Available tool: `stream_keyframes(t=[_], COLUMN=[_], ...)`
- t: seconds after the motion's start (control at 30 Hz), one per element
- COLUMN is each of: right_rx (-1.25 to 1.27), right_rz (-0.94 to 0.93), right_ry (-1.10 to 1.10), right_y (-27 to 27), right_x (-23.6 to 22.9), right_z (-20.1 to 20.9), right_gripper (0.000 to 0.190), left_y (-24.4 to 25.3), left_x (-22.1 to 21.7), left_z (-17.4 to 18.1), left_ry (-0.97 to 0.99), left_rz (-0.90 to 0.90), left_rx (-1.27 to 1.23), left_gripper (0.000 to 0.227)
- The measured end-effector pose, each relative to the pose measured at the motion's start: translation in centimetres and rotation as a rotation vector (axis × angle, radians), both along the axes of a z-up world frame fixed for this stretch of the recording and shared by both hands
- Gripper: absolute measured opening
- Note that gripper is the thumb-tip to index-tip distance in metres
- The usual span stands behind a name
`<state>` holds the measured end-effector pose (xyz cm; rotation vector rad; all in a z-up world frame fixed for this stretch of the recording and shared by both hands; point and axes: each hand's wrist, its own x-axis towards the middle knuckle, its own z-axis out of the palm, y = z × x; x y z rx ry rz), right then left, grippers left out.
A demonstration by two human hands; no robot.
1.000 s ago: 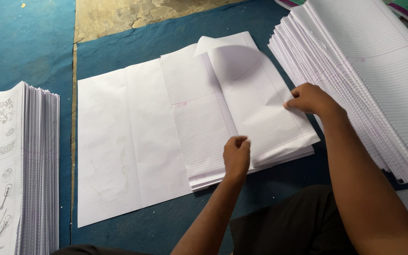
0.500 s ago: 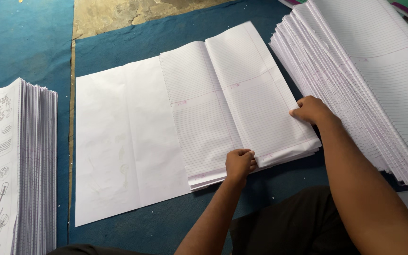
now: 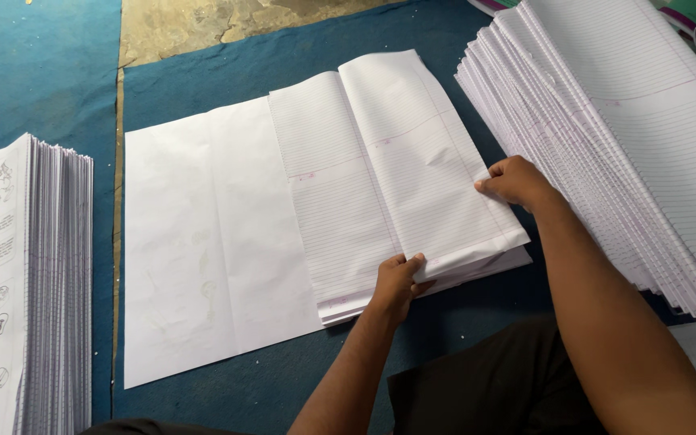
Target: The person inserts a stack of printed pages into a larger notebook cover, aligns the edges, and folds the cover around the pages. This process is repeated multiple times with different stacks of pages and covers.
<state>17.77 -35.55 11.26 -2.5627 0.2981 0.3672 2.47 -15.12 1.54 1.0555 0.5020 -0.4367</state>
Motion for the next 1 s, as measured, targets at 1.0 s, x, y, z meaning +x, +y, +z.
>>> stream_keyframes(t=[1.0], right_rx=[-0.288], right_rz=[0.093], right_ry=[0.410], right_y=[0.5], right_x=[-2.4], right_z=[-1.6], right_gripper=[0.082], left_y=[-0.3], left_x=[-0.2], left_z=[1.2], left_ry=[0.028], left_rz=[-0.063], left_rx=[0.060], left_gripper=[0.042])
